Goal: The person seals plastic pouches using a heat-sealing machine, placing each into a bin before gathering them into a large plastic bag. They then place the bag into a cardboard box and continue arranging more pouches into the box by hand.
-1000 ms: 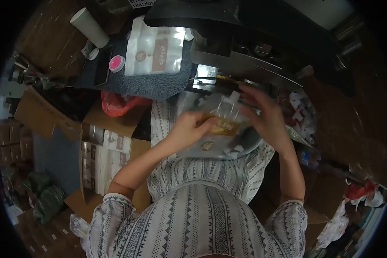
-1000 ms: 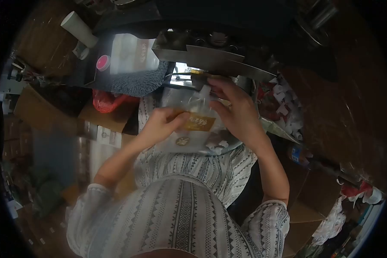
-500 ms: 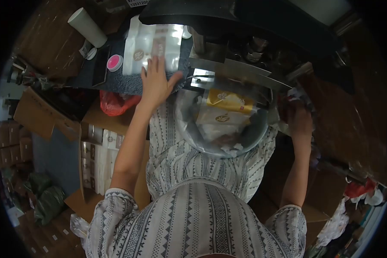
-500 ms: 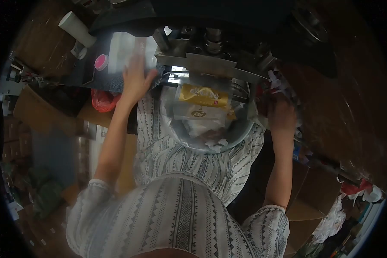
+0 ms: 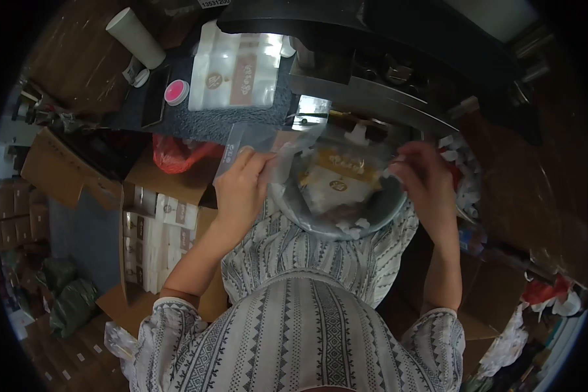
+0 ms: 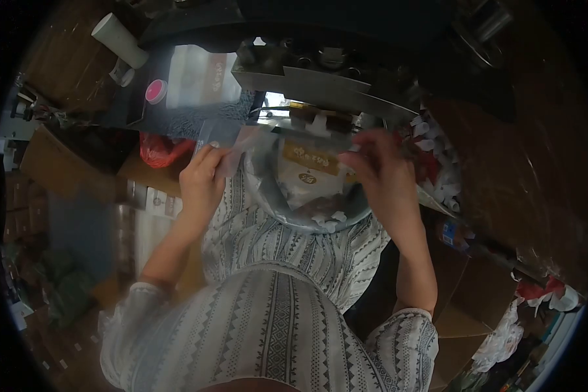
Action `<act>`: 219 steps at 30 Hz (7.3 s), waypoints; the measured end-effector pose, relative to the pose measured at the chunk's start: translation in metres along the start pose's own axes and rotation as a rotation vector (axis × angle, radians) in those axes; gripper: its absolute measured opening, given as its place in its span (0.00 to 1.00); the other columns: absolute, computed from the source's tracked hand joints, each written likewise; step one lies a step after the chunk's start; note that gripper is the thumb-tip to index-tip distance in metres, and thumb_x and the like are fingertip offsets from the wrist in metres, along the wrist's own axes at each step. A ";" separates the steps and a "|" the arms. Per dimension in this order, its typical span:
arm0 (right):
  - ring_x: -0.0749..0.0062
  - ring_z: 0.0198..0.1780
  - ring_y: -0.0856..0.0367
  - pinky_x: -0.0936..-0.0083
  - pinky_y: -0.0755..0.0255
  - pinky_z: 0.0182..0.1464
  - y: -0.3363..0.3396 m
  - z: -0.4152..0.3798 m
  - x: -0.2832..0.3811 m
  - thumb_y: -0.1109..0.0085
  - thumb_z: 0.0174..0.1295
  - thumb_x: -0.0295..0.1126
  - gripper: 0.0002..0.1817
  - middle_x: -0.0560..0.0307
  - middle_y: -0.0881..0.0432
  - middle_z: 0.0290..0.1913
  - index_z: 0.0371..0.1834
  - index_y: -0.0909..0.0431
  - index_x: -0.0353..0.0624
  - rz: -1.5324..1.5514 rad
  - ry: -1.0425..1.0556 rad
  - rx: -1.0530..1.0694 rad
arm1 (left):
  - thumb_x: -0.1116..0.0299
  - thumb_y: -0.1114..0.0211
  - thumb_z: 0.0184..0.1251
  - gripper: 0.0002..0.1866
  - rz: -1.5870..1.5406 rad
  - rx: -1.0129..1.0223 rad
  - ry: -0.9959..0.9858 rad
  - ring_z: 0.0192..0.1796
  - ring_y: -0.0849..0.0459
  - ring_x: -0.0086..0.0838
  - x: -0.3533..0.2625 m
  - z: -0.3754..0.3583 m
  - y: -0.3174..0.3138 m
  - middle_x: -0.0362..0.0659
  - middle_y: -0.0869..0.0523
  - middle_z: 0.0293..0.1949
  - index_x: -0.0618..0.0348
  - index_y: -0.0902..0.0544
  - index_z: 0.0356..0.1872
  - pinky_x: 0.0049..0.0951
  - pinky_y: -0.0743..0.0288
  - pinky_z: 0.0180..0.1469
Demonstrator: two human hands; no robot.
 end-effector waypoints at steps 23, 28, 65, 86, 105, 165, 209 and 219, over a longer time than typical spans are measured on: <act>0.61 0.47 0.19 0.70 0.26 0.47 0.008 0.004 -0.002 0.36 0.56 0.31 0.20 0.51 0.18 0.46 0.53 0.24 0.42 -0.322 0.259 -0.067 | 0.63 0.37 0.67 0.15 -1.033 0.727 0.704 0.37 0.16 0.24 -0.022 0.032 -0.121 0.45 0.15 0.38 0.67 0.17 0.43 0.22 0.21 0.37; 0.51 0.48 0.21 0.60 0.28 0.50 0.034 0.029 -0.096 0.42 0.57 0.29 0.13 0.46 0.20 0.46 0.47 0.22 0.43 -0.667 0.270 -0.437 | 0.61 0.36 0.65 0.17 -1.032 0.707 0.666 0.34 0.17 0.25 -0.008 0.027 -0.132 0.45 0.15 0.35 0.69 0.17 0.41 0.25 0.22 0.34; 0.49 0.39 0.18 0.60 0.24 0.41 0.041 0.012 -0.093 0.41 0.54 0.25 0.15 0.42 0.20 0.43 0.47 0.22 0.42 -0.906 0.056 -0.347 | 0.59 0.41 0.69 0.19 -1.052 0.728 0.744 0.36 0.19 0.20 -0.020 0.026 -0.117 0.44 0.17 0.38 0.68 0.20 0.46 0.16 0.25 0.36; 0.47 0.42 0.20 0.63 0.27 0.43 0.039 0.029 -0.097 0.43 0.51 0.24 0.12 0.45 0.21 0.43 0.41 0.24 0.38 -0.477 0.187 -0.335 | 0.50 0.48 0.67 0.33 0.128 0.028 0.080 0.71 0.48 0.58 0.113 0.085 -0.069 0.60 0.41 0.68 0.63 0.37 0.66 0.62 0.61 0.68; 0.59 0.46 0.20 0.66 0.24 0.48 -0.032 -0.015 0.065 0.40 0.52 0.18 0.16 0.52 0.18 0.44 0.45 0.20 0.42 -0.250 0.765 -0.039 | 0.78 0.36 0.52 0.12 -0.110 0.176 -0.049 0.31 0.18 0.43 -0.018 -0.001 0.003 0.45 0.20 0.31 0.56 0.19 0.39 0.35 0.25 0.30; 0.46 0.45 0.21 0.58 0.26 0.48 0.034 0.030 -0.082 0.44 0.54 0.25 0.10 0.47 0.22 0.48 0.40 0.22 0.42 -0.670 0.089 -0.405 | 0.64 0.39 0.66 0.17 -0.102 0.023 0.157 0.47 0.17 0.38 0.032 0.039 -0.039 0.51 0.17 0.42 0.69 0.23 0.47 0.32 0.22 0.43; 0.46 0.41 0.20 0.57 0.27 0.41 0.036 0.020 -0.087 0.44 0.57 0.30 0.12 0.43 0.18 0.42 0.44 0.20 0.43 -0.572 -0.068 -0.110 | 0.63 0.35 0.62 0.19 0.315 -0.133 -0.046 0.48 0.18 0.41 0.028 0.045 -0.038 0.52 0.16 0.43 0.66 0.21 0.49 0.34 0.25 0.47; 0.59 0.42 0.20 0.69 0.26 0.42 -0.024 0.003 0.037 0.40 0.55 0.22 0.18 0.51 0.18 0.41 0.51 0.21 0.43 0.074 0.334 0.114 | 0.80 0.38 0.54 0.10 0.049 -0.096 0.022 0.32 0.19 0.43 0.022 -0.005 0.009 0.46 0.19 0.33 0.57 0.18 0.38 0.35 0.27 0.33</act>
Point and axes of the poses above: each hand's wrist, its own z-axis towards the middle knuckle, its own y-axis out of the back of the hand, x = y × z, the point moved 6 cm from there along z, towards the middle knuckle
